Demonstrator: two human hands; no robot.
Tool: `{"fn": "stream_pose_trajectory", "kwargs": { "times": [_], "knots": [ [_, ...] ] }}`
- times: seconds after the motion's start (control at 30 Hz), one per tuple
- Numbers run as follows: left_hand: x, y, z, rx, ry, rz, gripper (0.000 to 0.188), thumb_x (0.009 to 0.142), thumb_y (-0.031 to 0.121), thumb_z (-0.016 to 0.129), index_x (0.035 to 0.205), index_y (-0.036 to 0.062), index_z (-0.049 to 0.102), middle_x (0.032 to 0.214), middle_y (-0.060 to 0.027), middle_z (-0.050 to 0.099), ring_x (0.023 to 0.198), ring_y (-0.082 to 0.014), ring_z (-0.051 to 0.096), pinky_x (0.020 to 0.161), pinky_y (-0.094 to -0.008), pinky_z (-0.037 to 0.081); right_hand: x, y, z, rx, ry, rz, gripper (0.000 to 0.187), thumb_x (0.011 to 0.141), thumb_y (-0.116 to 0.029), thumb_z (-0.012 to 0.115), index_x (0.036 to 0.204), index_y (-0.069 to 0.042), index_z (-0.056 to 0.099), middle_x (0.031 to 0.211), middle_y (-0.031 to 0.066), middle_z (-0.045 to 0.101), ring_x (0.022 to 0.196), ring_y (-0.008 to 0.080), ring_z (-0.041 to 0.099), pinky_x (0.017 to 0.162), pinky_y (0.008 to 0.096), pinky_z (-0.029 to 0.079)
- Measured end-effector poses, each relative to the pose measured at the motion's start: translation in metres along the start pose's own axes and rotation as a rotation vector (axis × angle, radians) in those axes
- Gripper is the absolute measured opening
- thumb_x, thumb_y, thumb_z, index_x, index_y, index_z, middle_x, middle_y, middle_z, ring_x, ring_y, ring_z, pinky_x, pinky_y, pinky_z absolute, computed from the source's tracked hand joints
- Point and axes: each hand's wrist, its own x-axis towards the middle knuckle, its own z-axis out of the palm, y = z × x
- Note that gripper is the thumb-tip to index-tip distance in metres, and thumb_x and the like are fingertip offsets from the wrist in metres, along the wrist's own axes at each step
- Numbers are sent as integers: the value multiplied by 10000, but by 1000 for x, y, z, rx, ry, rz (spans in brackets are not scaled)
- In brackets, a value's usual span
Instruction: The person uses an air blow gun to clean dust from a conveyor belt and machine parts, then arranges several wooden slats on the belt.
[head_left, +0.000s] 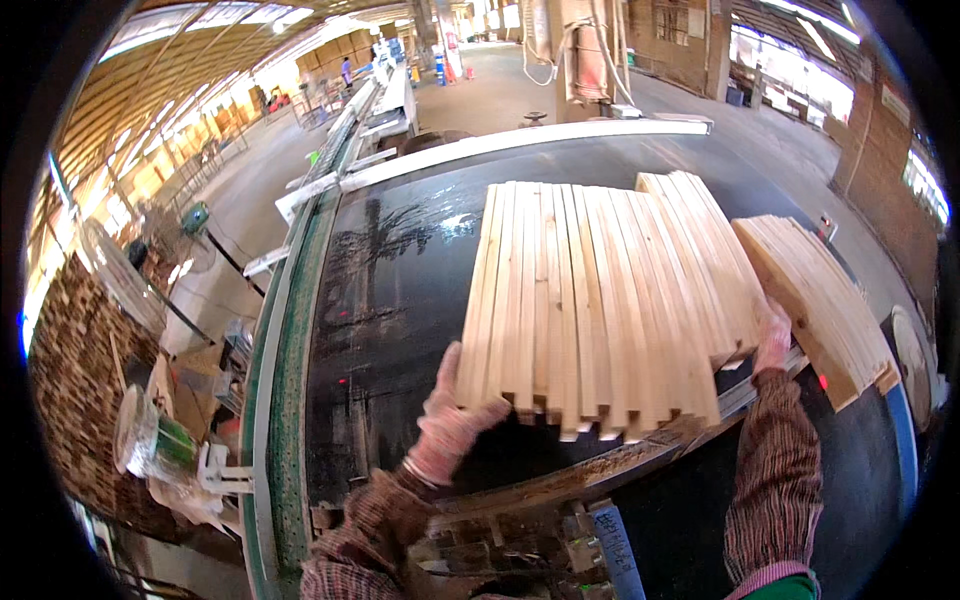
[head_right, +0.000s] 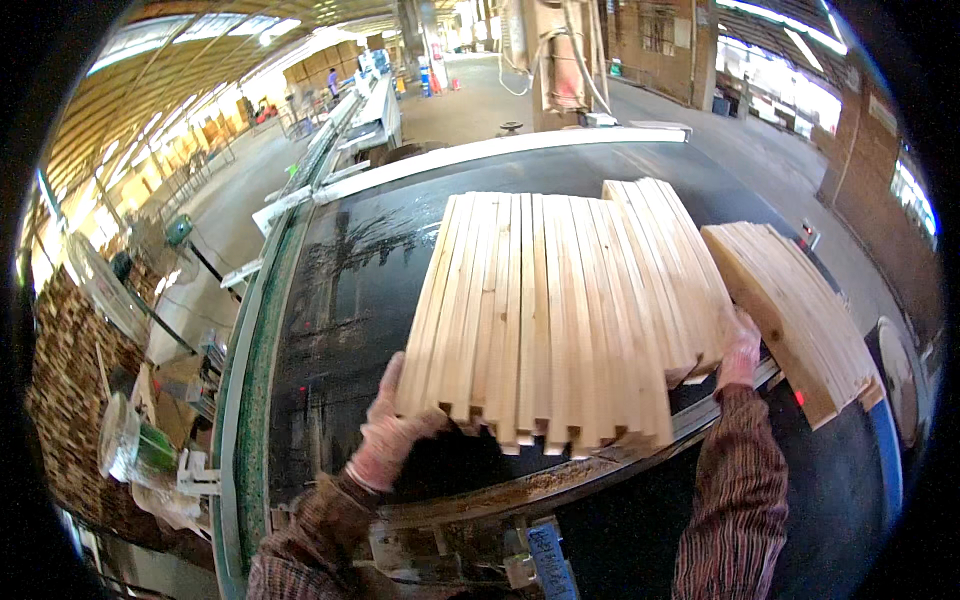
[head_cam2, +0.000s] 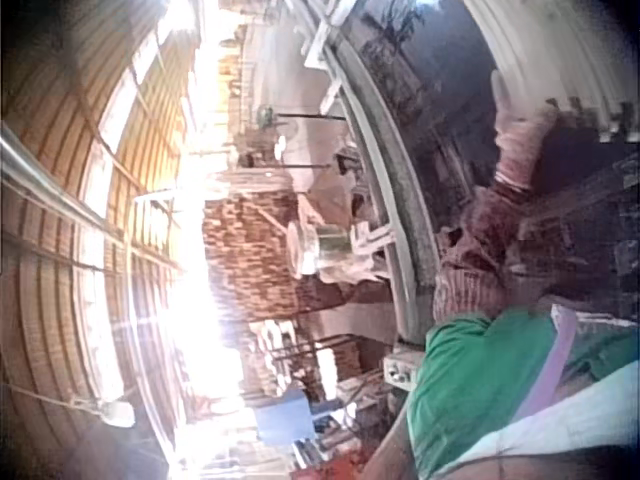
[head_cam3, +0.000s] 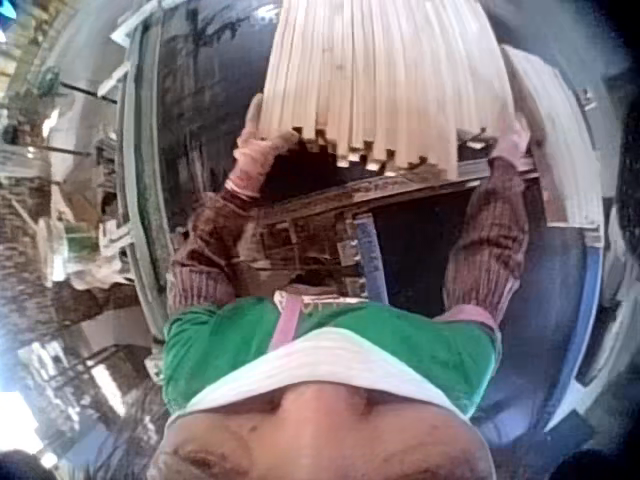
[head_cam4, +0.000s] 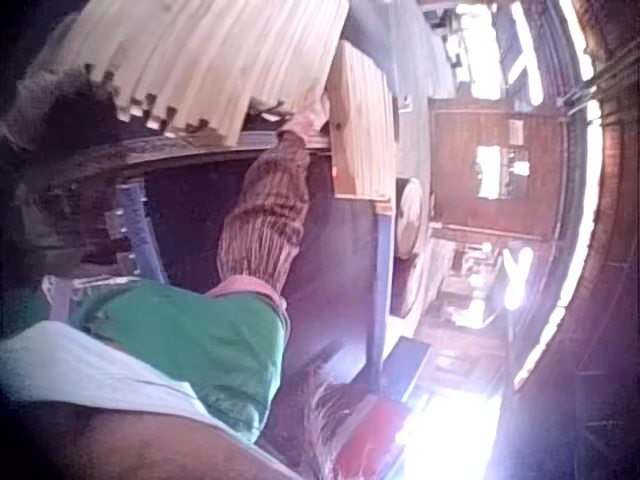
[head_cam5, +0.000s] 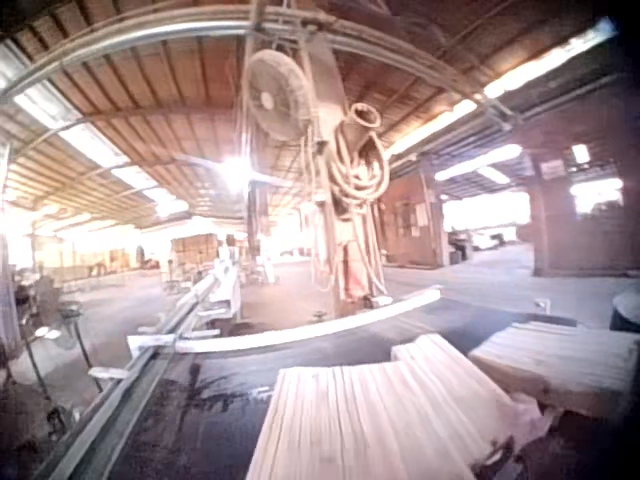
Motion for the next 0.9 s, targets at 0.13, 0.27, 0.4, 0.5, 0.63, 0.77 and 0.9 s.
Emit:
{"fn": "stream_pose_trajectory", "kwargs": {
  "times": [0.13,0.27,0.4,0.5,0.63,0.77,0.9],
  "knots": [
    [44,-12,-63,-251,196,-86,517,941,168,666,1402,7,491,1154,-91,670,963,-158,643,838,-278,540,-62,-74,46,366,132,232,295,920,-204,677,1096,31,659,972,49,685,857,148,636,806,290,511],
    [97,-21,-107,-471,257,-115,369,921,139,682,1257,-3,623,1112,-89,685,934,-174,656,817,-282,533,-87,-108,70,286,24,229,334,901,-151,710,1160,40,618,1045,68,679,892,152,631,798,299,523],
    [112,-21,-134,-482,283,-112,394,913,213,657,1246,3,640,1103,-121,697,924,-217,677,761,-295,534,-102,-172,92,295,-8,377,477,863,-154,729,1264,21,538,1177,107,647,1029,194,625,911,332,506],
    [93,-29,-145,-285,430,-52,523,890,366,643,1260,-2,623,989,-124,717,698,-184,666,533,-256,471,-92,-167,114,329,-18,462,604,814,-216,767,1308,25,517,1266,154,626,1146,232,607,986,344,475],
    [6,-13,-114,-157,519,-60,431,941,350,610,1163,-20,629,737,-95,650,526,-171,577,475,-259,451,-56,-138,141,109,16,232,588,808,-254,795,1257,34,549,1113,133,678,1000,226,645,926,351,507],
    [-13,-14,-55,-329,858,-15,346,954,119,632,1270,-15,587,900,-76,667,597,-123,566,512,-252,472,-13,-117,140,698,-104,337,292,900,-161,670,1132,13,634,972,101,701,851,185,677,770,299,545],
    [-21,-15,-65,-362,753,73,338,970,147,618,1260,-24,589,902,-72,679,580,-96,561,506,-233,460,10,-100,144,-139,-53,-166,241,897,-158,628,1067,4,680,915,127,711,807,232,688,744,332,543]
  ]
}}
